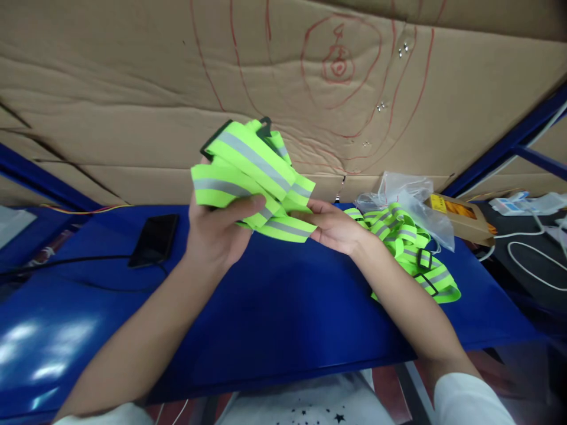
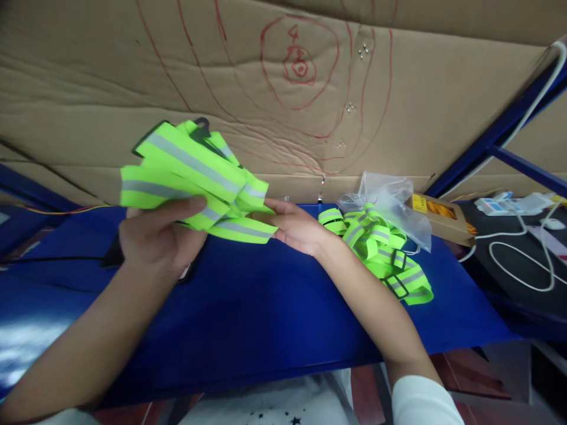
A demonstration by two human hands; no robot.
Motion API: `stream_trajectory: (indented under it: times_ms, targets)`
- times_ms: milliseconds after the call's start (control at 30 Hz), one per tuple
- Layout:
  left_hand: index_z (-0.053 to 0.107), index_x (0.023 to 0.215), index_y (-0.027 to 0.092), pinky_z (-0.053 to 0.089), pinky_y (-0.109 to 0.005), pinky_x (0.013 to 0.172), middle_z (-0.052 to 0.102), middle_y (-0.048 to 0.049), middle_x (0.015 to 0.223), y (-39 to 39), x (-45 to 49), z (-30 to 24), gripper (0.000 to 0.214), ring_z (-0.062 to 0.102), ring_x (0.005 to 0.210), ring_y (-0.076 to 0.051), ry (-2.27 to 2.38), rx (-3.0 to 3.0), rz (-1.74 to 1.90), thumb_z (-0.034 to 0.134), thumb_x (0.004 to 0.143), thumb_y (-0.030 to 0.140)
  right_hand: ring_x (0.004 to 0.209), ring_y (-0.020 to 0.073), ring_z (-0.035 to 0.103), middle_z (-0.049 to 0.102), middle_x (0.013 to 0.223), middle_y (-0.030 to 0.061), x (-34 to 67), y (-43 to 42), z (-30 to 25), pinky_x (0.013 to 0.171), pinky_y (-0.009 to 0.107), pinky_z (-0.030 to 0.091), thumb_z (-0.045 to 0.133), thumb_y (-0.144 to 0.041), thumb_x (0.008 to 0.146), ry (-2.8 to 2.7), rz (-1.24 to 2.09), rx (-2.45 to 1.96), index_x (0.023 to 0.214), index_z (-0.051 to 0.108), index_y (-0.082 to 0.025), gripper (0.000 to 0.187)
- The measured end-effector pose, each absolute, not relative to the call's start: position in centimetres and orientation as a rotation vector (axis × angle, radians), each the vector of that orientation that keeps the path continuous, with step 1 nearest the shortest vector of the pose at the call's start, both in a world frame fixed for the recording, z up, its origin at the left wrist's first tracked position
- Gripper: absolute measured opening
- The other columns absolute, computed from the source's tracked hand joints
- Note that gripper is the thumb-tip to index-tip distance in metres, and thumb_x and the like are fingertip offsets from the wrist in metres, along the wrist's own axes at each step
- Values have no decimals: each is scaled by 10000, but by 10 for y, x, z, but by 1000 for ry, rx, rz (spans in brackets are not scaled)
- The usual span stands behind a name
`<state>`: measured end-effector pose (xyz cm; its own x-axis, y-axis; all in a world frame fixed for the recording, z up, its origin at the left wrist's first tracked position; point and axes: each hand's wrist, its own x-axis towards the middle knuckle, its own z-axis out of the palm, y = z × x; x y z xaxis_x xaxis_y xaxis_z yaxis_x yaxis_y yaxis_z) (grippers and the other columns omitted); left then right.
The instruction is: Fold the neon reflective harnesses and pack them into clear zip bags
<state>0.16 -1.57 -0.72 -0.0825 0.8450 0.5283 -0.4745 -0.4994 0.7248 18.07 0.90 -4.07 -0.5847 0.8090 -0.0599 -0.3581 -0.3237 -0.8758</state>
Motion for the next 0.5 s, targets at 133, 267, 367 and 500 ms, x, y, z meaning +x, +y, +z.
stream_trajectory:
  times_ms: [133, 267, 367, 500]
  targets:
    - [786, 1065, 308, 427, -512, 1280, 744, 85, 1285, -21, 1, 5, 436, 434, 1524, -327, 452, 1160, 1677, 759, 695, 79, 992, 151, 719, 786, 1101, 58, 183, 14, -47, 867, 230, 569, 873, -316, 780, -1266, 1932, -683, 1061, 778, -169, 330]
    - [786, 1048, 317, 348, -505, 1329, 704, 103, 1363, -19, 0, 13, 402, 368, 1563, -317, 453, 1303, 1725, 717, 706, 115, 936, 112, 678, 765, 1111, 6, 189, 8, -43, 762, 186, 534, 828, -509, 825, -1579, 1839, -626, 1061, 783, -224, 373]
    - [788, 1111, 310, 320, -514, 1338, 714, 97, 1341, -18, -3, 16, 465, 374, 1559, -313, 433, 1288, 1730, 643, 730, 88, 907, 100, 650, 756, 1017, -11, 190, 3, -38, 788, 182, 510, 817, -454, 858, -1818, 1648, -567, 991, 778, -208, 282]
    - [756, 1166, 332, 384, -584, 1268, 743, 56, 1286, -20, -8, 13, 456, 535, 1433, -350, 460, 1271, 1717, 647, 781, 113, 692, 87, 556, 749, 904, 39, 191, 7, -40, 606, 201, 450, 624, -573, 981, -1785, 1722, -489, 955, 759, -157, 439]
